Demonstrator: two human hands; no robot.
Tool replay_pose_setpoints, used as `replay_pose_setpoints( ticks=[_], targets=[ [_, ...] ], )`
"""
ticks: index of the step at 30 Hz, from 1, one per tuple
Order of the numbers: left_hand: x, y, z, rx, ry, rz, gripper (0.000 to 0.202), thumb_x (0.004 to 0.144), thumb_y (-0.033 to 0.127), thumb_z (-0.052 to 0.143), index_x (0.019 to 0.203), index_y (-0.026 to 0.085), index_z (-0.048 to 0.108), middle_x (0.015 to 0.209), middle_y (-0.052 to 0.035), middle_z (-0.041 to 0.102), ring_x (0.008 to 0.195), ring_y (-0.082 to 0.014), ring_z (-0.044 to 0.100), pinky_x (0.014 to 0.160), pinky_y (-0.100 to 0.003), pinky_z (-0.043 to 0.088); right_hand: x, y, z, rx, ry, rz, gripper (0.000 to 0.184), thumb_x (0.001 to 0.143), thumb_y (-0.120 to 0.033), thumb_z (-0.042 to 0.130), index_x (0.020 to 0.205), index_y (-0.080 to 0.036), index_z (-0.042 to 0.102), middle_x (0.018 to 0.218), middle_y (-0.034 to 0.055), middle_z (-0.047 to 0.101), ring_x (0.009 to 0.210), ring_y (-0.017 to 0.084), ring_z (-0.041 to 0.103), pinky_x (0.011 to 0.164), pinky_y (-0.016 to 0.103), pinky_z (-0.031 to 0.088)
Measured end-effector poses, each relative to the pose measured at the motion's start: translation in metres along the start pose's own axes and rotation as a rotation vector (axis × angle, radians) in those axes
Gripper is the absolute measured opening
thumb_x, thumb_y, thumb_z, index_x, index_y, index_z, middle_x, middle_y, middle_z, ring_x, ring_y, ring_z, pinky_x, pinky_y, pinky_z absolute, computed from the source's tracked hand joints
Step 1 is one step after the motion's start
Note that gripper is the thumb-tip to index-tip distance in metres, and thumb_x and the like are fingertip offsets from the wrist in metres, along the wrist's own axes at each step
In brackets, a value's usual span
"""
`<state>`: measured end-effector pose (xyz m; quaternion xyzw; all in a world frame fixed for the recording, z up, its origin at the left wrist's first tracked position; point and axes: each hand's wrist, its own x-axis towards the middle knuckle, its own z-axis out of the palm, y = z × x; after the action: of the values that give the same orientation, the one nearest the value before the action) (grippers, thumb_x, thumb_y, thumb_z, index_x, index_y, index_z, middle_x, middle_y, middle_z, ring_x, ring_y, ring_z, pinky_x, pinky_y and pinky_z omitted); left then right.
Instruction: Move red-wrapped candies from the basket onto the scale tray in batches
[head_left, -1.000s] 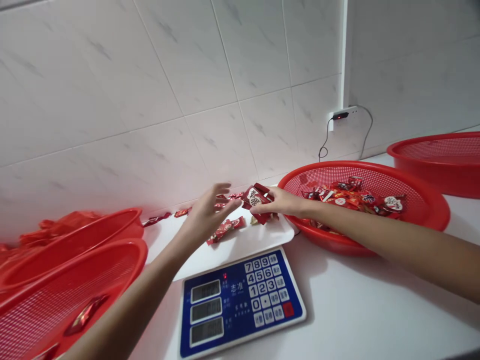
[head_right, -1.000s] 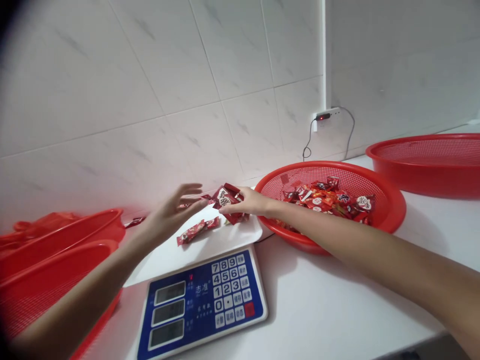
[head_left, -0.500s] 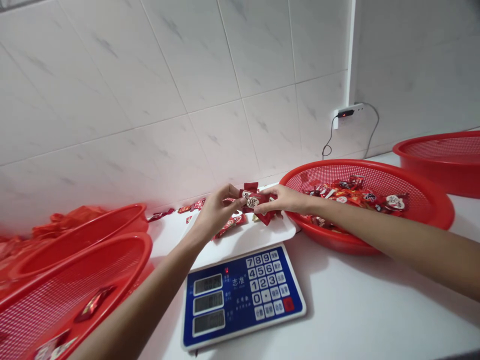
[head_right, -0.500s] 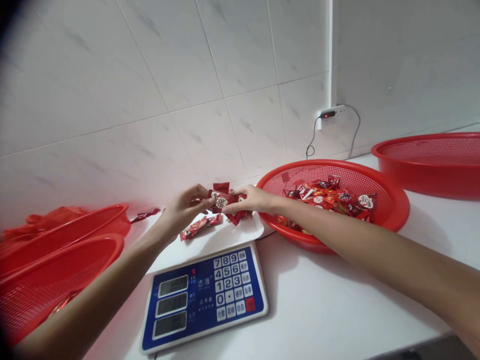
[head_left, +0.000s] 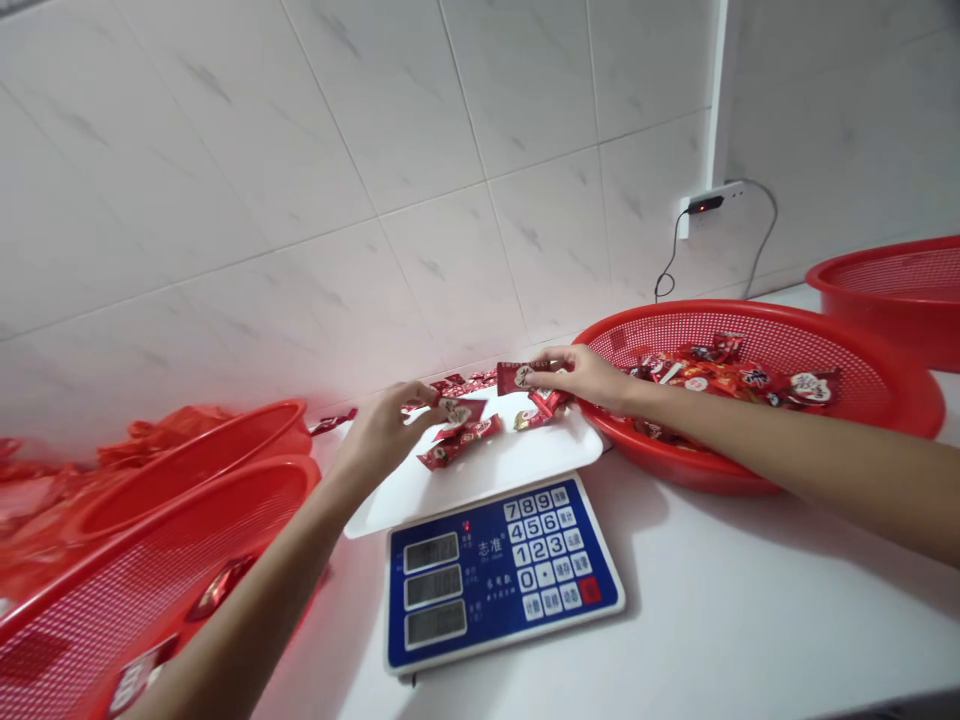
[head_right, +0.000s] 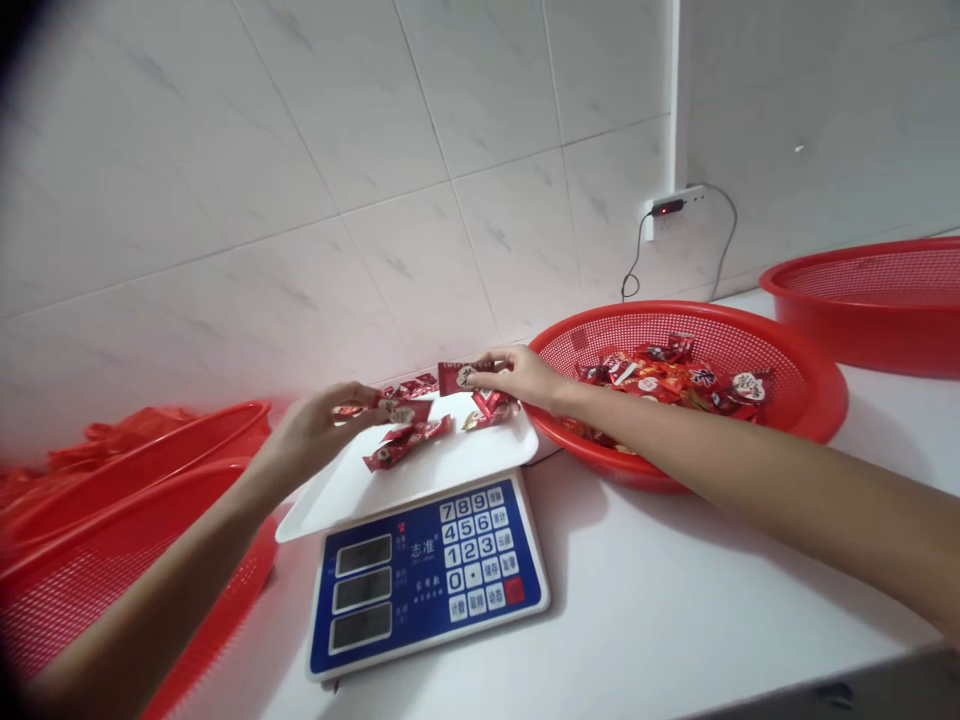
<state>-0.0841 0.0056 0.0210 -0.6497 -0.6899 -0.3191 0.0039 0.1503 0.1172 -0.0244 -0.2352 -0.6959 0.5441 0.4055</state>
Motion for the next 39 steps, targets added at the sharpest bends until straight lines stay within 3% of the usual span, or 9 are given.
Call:
replay_pose_setpoints(
  ticks=[4,8,12,16,19,21,24,27,39],
  targets=[
    [0.005,-0.013,-0.002,-0.247,0.183,-0.064,0.036,0.068,0.056,0.067,0.079,0.022,0.063,0.085,-0.0058,0.072,0.088,-0.0271,0.068,0.074,-0.034,0.051,0.003,-0.002,-0.005,0.044,0.133,-0.079,0.015,0.075,-0.027,0.075,0.083,-0.017,0.068,0.075,0.0012,0.066,0.056,0.011,0.058,0.051,0.025,0.047],
    [0.011,-0.029,0.012,-0.285,0.124,-0.096,0.041,0.059,0.058,0.072,0.071,0.02,0.063,0.077,-0.0078,0.072,0.083,-0.0284,0.068,0.074,-0.036,0.051,0.007,0.002,-0.013,0.035,0.247,-0.122,0.017,0.075,-0.029,0.076,0.086,-0.017,0.068,0.081,0.003,0.067,0.059,0.011,0.059,0.052,0.026,0.05],
    [0.007,-0.041,0.019,-0.305,0.119,-0.09,0.038,0.064,0.057,0.072,0.075,0.021,0.068,0.083,-0.0084,0.074,0.085,-0.0291,0.069,0.08,-0.039,0.053,0.006,0.006,-0.015,-0.059,0.229,-0.103,0.023,0.075,-0.033,0.076,0.09,-0.017,0.069,0.082,0.0044,0.068,0.058,0.012,0.06,0.047,0.025,0.047],
    [-0.014,-0.062,0.014,-0.321,0.346,-0.082,0.032,0.079,0.052,0.062,0.09,0.023,0.067,0.101,-0.0063,0.073,0.102,-0.0254,0.065,0.094,-0.038,0.049,0.004,0.003,-0.015,-0.125,0.265,-0.131,0.019,0.074,-0.03,0.076,0.086,-0.017,0.07,0.082,0.0042,0.067,0.062,0.013,0.06,0.05,0.025,0.049],
    [-0.039,-0.077,0.015,-0.361,0.577,-0.05,0.027,0.089,0.047,0.055,0.09,0.022,0.064,0.097,-0.0049,0.071,0.096,-0.0213,0.066,0.092,-0.034,0.051,0.003,-0.001,-0.015,-0.157,0.298,-0.12,0.015,0.076,-0.028,0.075,0.085,-0.016,0.07,0.078,0.0027,0.066,0.054,0.011,0.057,0.045,0.024,0.046],
    [-0.054,-0.079,0.018,-0.307,0.639,0.011,0.023,0.092,0.041,0.054,0.09,0.021,0.064,0.094,-0.0038,0.07,0.093,-0.02,0.066,0.091,-0.033,0.051,0.003,-0.002,-0.016,-0.18,0.326,-0.12,0.014,0.077,-0.028,0.075,0.085,-0.017,0.07,0.078,0.0025,0.066,0.05,0.009,0.056,0.042,0.024,0.043],
    [-0.067,-0.072,0.022,-0.192,0.623,0.142,0.02,0.095,0.037,0.053,0.093,0.021,0.066,0.094,-0.0029,0.07,0.095,-0.0193,0.066,0.09,-0.032,0.05,0.003,-0.002,-0.017,-0.214,0.379,-0.141,0.013,0.076,-0.027,0.075,0.083,-0.018,0.07,0.08,0.0028,0.068,0.052,0.01,0.057,0.045,0.024,0.047],
    [-0.069,-0.063,0.023,-0.211,0.632,0.226,0.018,0.097,0.033,0.053,0.094,0.02,0.066,0.093,-0.0028,0.07,0.093,-0.0184,0.066,0.087,-0.031,0.049,0.001,0.0,-0.017,-0.268,0.405,-0.17,0.012,0.075,-0.029,0.076,0.082,-0.02,0.072,0.078,0.0021,0.068,0.059,0.012,0.059,0.05,0.025,0.051],
    [-0.071,-0.06,0.023,-0.223,0.605,0.212,0.021,0.097,0.034,0.05,0.091,0.02,0.065,0.092,-0.0036,0.071,0.092,-0.0186,0.065,0.087,-0.032,0.049,-0.011,0.009,-0.017,-0.262,0.379,-0.193,0.027,0.068,-0.041,0.077,0.084,-0.021,0.071,0.086,0.0052,0.07,0.077,0.019,0.064,0.055,0.028,0.052]
  ],
)
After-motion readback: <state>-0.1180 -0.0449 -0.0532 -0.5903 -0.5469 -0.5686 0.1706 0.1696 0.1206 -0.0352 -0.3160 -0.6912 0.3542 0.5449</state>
